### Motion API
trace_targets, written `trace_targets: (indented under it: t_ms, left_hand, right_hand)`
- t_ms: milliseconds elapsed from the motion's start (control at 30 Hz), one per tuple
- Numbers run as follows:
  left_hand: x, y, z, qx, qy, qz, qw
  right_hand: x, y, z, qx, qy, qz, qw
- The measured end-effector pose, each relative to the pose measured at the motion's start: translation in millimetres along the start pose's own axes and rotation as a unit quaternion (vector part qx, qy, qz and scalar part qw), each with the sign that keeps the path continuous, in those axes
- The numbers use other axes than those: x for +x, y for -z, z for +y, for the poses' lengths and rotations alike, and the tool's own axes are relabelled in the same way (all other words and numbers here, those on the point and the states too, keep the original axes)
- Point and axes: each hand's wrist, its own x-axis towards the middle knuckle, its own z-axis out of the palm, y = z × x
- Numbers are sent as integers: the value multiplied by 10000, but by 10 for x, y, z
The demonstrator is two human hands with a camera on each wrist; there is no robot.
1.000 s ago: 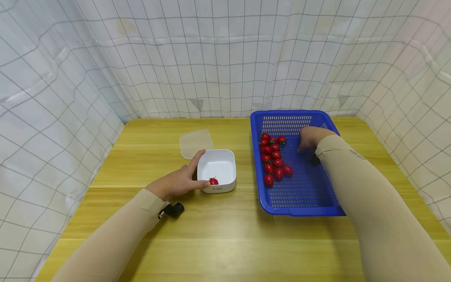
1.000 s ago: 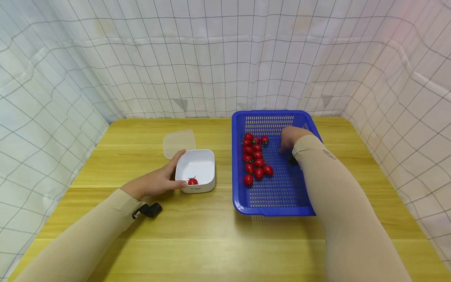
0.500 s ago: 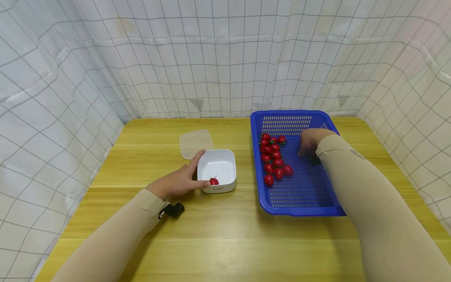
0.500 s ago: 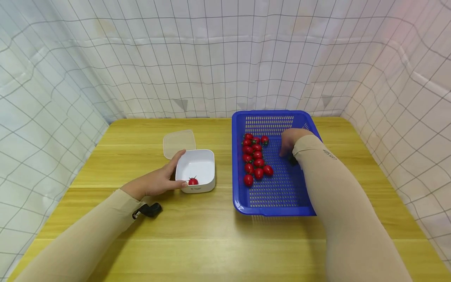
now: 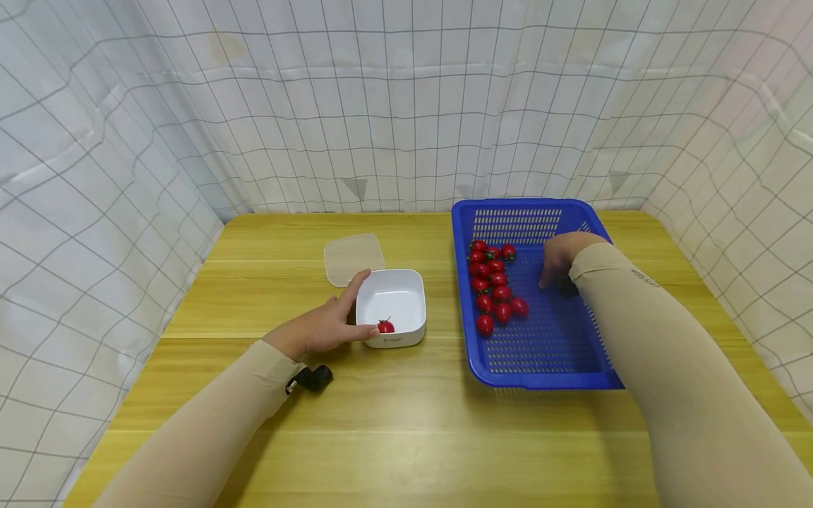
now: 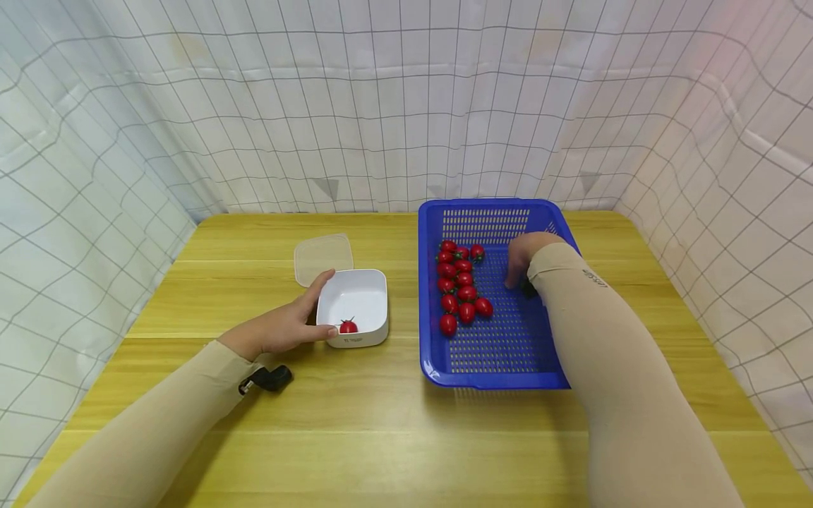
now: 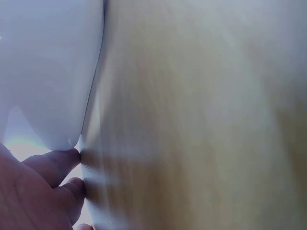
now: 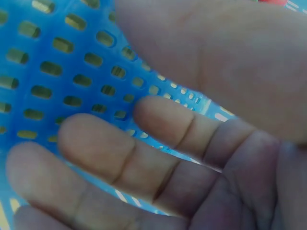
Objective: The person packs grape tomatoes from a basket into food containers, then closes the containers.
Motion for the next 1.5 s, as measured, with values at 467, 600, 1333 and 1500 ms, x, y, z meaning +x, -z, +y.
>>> trace_targets:
  t_ms: [467, 600, 1333, 1500]
  left_hand:
    - [-24, -3, 25, -25, -11, 27, 10000]
    - [-21, -4, 24, -56, -54, 23, 10000]
    - [-9, -23, -8, -167, -68, 54, 9998]
    - [-2, -28, -11, -192, -102, 74, 9997]
  right_hand:
    - [-32, -3, -30, -79, 26, -68, 9999]
    - [-29, -7, -25, 18, 44, -126, 9999]
    - [40, -29, -19, 208, 55, -457, 9987]
    - [42, -23, -22, 158, -25, -531, 9985]
